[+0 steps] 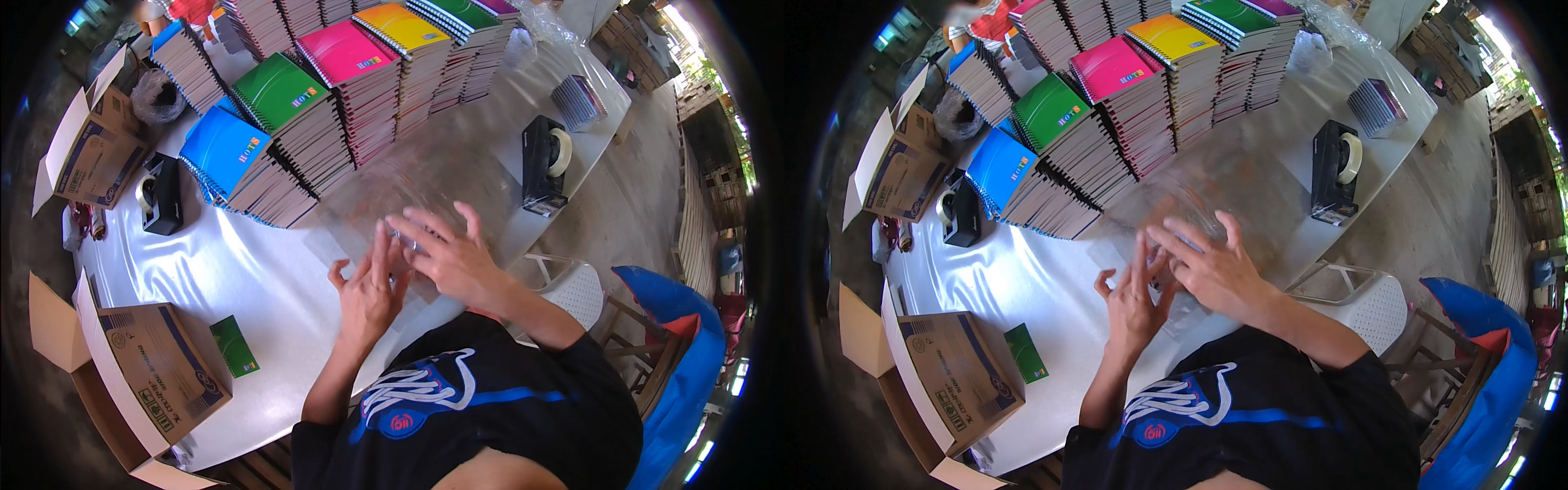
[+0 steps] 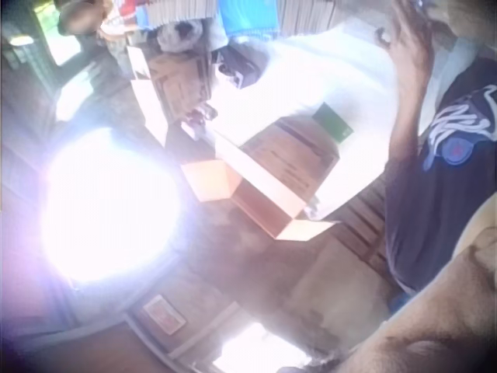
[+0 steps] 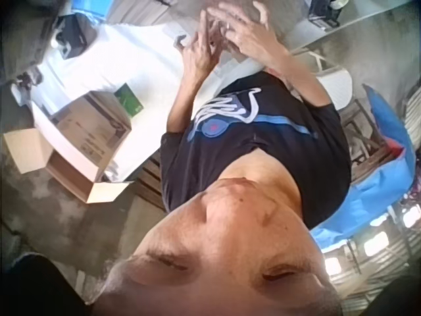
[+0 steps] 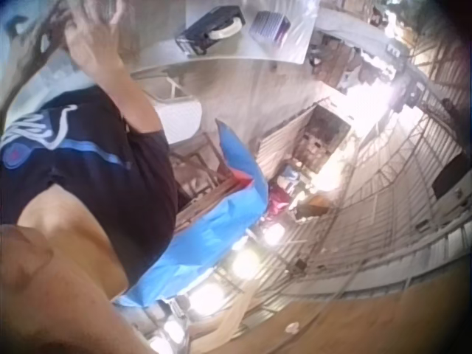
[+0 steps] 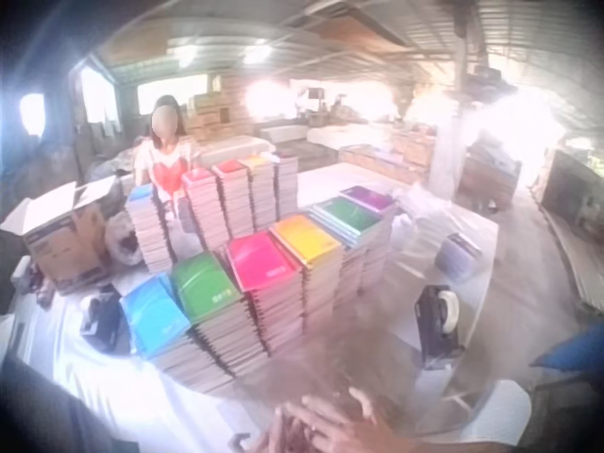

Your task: The person gathers several colorful notebooks from stacks on a table, aligns them into a single stack, and places the stack into a clear plastic bag.

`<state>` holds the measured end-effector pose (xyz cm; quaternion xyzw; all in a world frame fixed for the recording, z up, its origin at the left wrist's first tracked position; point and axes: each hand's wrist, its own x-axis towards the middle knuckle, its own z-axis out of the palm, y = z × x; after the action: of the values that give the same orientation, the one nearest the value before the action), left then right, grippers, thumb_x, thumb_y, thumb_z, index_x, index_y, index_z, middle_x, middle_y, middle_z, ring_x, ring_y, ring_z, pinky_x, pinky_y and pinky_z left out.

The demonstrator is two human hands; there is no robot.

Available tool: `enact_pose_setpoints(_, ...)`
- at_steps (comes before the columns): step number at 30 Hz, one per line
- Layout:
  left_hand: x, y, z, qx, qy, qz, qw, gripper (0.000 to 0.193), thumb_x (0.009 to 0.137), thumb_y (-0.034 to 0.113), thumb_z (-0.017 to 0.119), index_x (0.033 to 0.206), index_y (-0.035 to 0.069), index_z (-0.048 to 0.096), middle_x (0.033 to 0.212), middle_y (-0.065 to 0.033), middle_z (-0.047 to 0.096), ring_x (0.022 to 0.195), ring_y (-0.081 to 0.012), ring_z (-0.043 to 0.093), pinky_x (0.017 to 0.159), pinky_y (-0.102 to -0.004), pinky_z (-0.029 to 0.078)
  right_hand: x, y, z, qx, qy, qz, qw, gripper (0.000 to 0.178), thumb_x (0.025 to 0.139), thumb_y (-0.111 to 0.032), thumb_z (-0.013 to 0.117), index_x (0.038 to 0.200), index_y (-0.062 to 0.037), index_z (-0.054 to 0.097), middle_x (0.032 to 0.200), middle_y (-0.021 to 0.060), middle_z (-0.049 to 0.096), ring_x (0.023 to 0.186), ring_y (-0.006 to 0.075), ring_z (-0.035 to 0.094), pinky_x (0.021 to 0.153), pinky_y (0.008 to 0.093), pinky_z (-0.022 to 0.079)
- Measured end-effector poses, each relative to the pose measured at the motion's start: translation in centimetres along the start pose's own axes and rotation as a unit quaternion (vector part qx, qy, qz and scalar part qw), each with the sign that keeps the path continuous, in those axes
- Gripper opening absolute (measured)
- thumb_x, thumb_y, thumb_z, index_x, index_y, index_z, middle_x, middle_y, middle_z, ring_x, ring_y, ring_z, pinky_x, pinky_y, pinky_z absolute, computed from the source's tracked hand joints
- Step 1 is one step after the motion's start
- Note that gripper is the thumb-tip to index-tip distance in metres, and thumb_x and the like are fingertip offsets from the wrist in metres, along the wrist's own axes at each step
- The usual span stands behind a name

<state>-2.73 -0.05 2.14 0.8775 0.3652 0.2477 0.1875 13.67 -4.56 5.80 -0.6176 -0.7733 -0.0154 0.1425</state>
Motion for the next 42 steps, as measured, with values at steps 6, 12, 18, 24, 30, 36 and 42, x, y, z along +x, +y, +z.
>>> enact_pose_setpoints(6, -1.2, 0.1, 1.8, 0.109, 0.091, 0.1, 0.985, 0.033, 0.078, 0.015, 0.066, 0.111, 0.015, 0.064, 0.117, -0.0004, 0.062, 0.106, -0.0103, 0.057, 0.081, -0.0352, 0.028, -4.3, 8.4, -2.9, 0.155, 0.162, 0.203, 0.953, 0.014, 0.078, -0.007, 0.063, 0.09, -0.0058, 0.069, 0.116, 0.0107, 0.056, 0.108, 0.0264, 0.053, 0.091, 0.0354, 0.043)
enact_pose_setpoints(12, -0.9, 0.1, 2.0, 0.093, 0.106, 0.125, 0.982, 0.036, 0.074, 0.014, 0.07, 0.109, 0.014, 0.066, 0.116, -0.0029, 0.063, 0.101, -0.0133, 0.058, 0.076, -0.0331, 0.033, -13.4, 21.5, 2.1, 0.334, 0.22, 0.628, 0.668, 0.035, 0.086, -0.04, 0.06, 0.109, -0.0135, 0.063, 0.123, 0.0087, 0.054, 0.112, 0.0267, 0.05, 0.099, 0.0408, 0.033)
enact_pose_setpoints(18, -0.7, 0.2, 1.4, 0.094, 0.088, 0.122, 0.984, 0.036, 0.074, 0.013, 0.07, 0.11, 0.013, 0.066, 0.116, -0.003, 0.063, 0.101, -0.0136, 0.058, 0.077, -0.0335, 0.035, -13.0, 21.4, 0.5, 0.545, 0.23, 0.632, 0.501, 0.027, 0.083, -0.038, 0.063, 0.098, -0.0158, 0.067, 0.124, 0.0045, 0.053, 0.117, 0.0253, 0.043, 0.095, 0.0663, 0.018)
enact_pose_setpoints(24, -0.7, 0.2, 1.5, 0.084, 0.09, 0.121, 0.985, 0.034, 0.075, 0.013, 0.07, 0.109, 0.013, 0.066, 0.115, -0.0021, 0.063, 0.101, -0.0135, 0.058, 0.074, -0.032, 0.036, -18.0, 18.4, 3.7, 0.655, 0.368, 0.464, 0.469, 0.044, 0.085, -0.028, 0.06, 0.123, -0.0087, 0.052, 0.119, 0.0001, 0.052, 0.109, 0.0161, 0.046, 0.1, 0.0579, 0.024)
enact_pose_setpoints(30, -1.0, 0.3, 1.8, 0.039, 0.097, 0.102, 0.989, 0.034, 0.073, 0.01, 0.071, 0.107, 0.013, 0.067, 0.101, 0.0, 0.06, 0.1, -0.0155, 0.059, 0.07, -0.0301, 0.038, -21.2, 18.3, 6.6, 0.18, 0.268, 0.556, 0.766, 0.035, 0.088, -0.027, 0.055, 0.117, -0.0086, 0.06, 0.123, 0.0054, 0.055, 0.111, 0.0163, 0.051, 0.101, 0.0548, 0.028)
enact_pose_setpoints(36, -1.3, -0.1, 1.9, 0.033, 0.097, 0.117, 0.988, 0.038, 0.072, 0.006, 0.071, 0.11, 0.013, 0.066, 0.097, -0.001, 0.059, 0.1, -0.0188, 0.06, 0.068, -0.0311, 0.04, -15.8, 14.2, 1.6, -0.145, 0.215, 0.483, 0.836, 0.02, 0.082, -0.017, 0.065, 0.1, -0.0096, 0.068, 0.087, 0.0059, 0.068, 0.084, 0.0259, 0.062, 0.092, 0.0364, 0.039)
enact_pose_setpoints(42, -1.2, -0.4, 2.7, -0.049, 0.097, 0.07, 0.992, 0.034, 0.072, 0.006, 0.07, 0.105, 0.008, 0.06, 0.101, -0.0077, 0.062, 0.103, -0.0245, 0.059, 0.074, -0.0341, 0.047, -5.7, 3.4, -0.1, 0.443, 0.173, 0.371, 0.798, 0.024, 0.088, -0.024, 0.063, 0.084, -0.0016, 0.071, 0.061, 0.0032, 0.061, 0.055, 0.0077, 0.054, 0.053, 0.0234, 0.04)
